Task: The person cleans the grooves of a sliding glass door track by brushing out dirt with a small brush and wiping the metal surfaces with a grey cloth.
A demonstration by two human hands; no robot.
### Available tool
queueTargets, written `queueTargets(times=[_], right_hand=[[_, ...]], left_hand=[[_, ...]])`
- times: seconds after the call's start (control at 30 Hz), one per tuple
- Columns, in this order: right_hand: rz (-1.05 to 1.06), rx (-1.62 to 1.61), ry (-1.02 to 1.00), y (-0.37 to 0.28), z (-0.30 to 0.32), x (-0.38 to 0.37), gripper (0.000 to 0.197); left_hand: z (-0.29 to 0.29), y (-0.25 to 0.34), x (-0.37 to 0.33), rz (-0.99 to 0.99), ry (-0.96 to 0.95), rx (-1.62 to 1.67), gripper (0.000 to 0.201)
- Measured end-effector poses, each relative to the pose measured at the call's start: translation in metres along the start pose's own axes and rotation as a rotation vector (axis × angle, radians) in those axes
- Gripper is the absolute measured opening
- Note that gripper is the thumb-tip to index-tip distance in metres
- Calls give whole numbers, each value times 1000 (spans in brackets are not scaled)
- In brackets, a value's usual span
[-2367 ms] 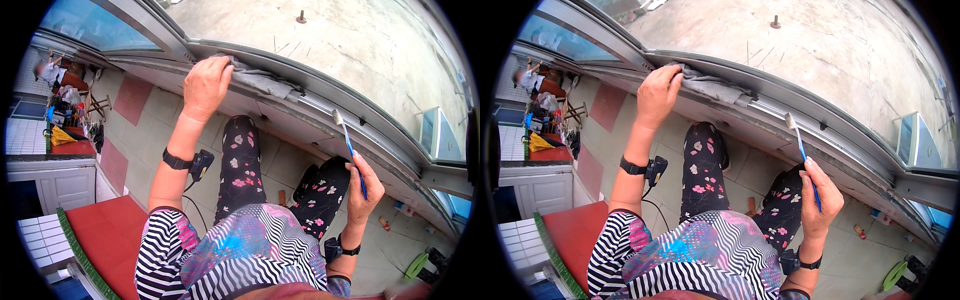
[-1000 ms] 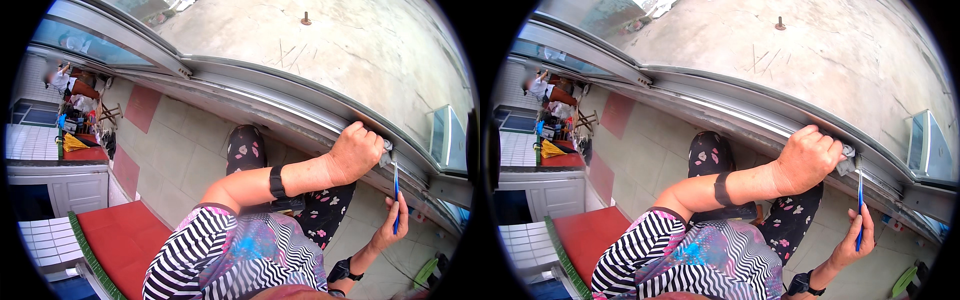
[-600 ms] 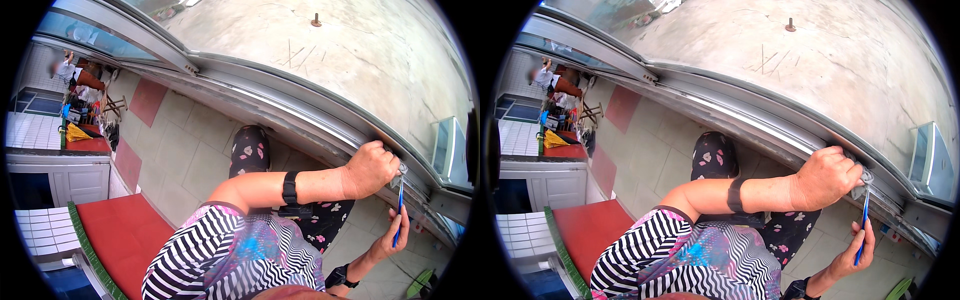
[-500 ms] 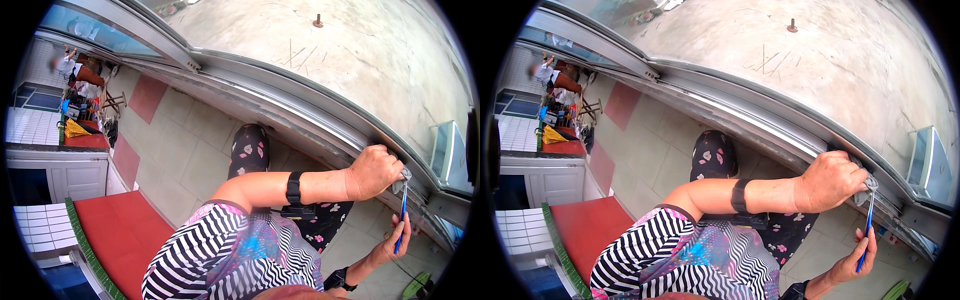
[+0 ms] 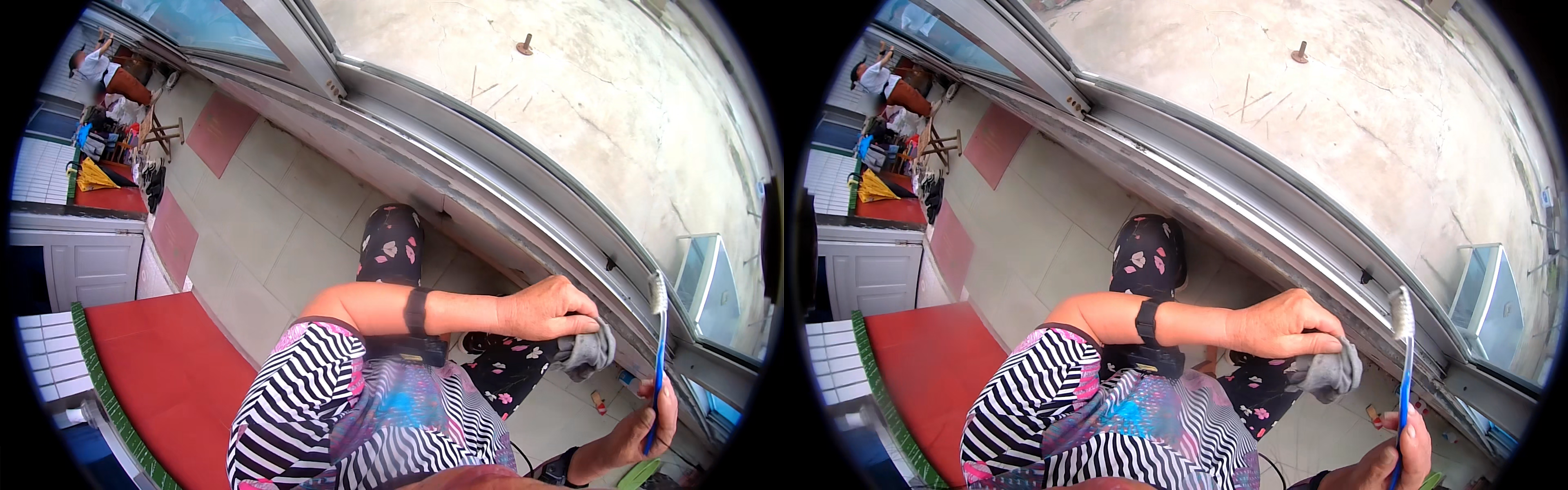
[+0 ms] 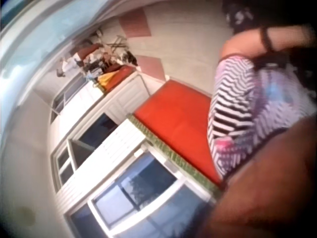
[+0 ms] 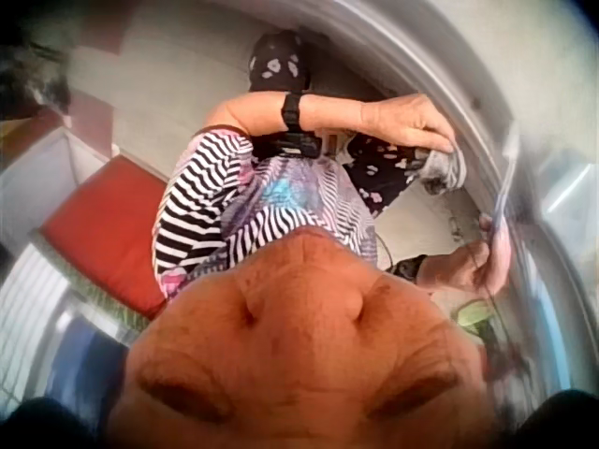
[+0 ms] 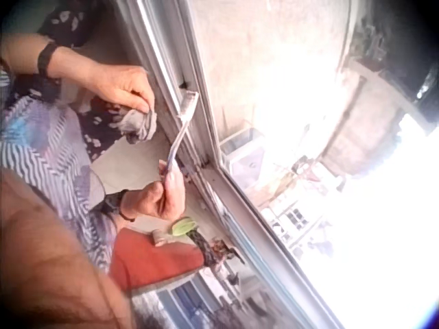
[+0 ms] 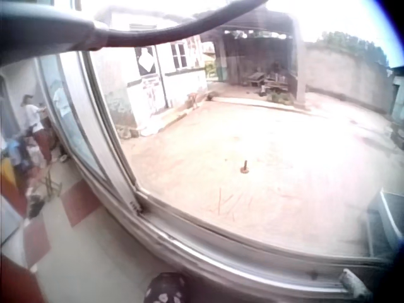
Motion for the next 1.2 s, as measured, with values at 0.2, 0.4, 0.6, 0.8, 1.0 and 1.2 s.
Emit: queueTargets(times=[0.2, 0.4, 0.6, 0.8, 1.0, 1.2], right_hand=[[109, -19, -354, -47, -131, -72, 26], [177, -137, -568, -77, -247, -104, 26], [182, -188, -566, -79, -316, -116, 28], [190, -307, -599, -83, -356, -122, 25], [186, -356, -621, -83, -375, -127, 20], [61, -353, -652, -84, -374, -130, 24]], left_hand=[[54, -49, 61, 253, -580, -317, 30], [37, -198, 121, 509, -827, -421, 32], [36, -230, 112, 343, -744, -384, 33], [41, -236, 112, 333, -726, -385, 34], [38, -236, 111, 344, -739, -402, 35], [31, -229, 104, 341, -792, -423, 36]])
Point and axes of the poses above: each hand's wrist, its own x-axis away from the middle knuckle, its own z-axis out of the back of the hand, y = z × x, the point moved 3 cm from there along -x, towards the middle knuckle, and after that the axes turned 9 degrees about -z, right-handed, at the moved point
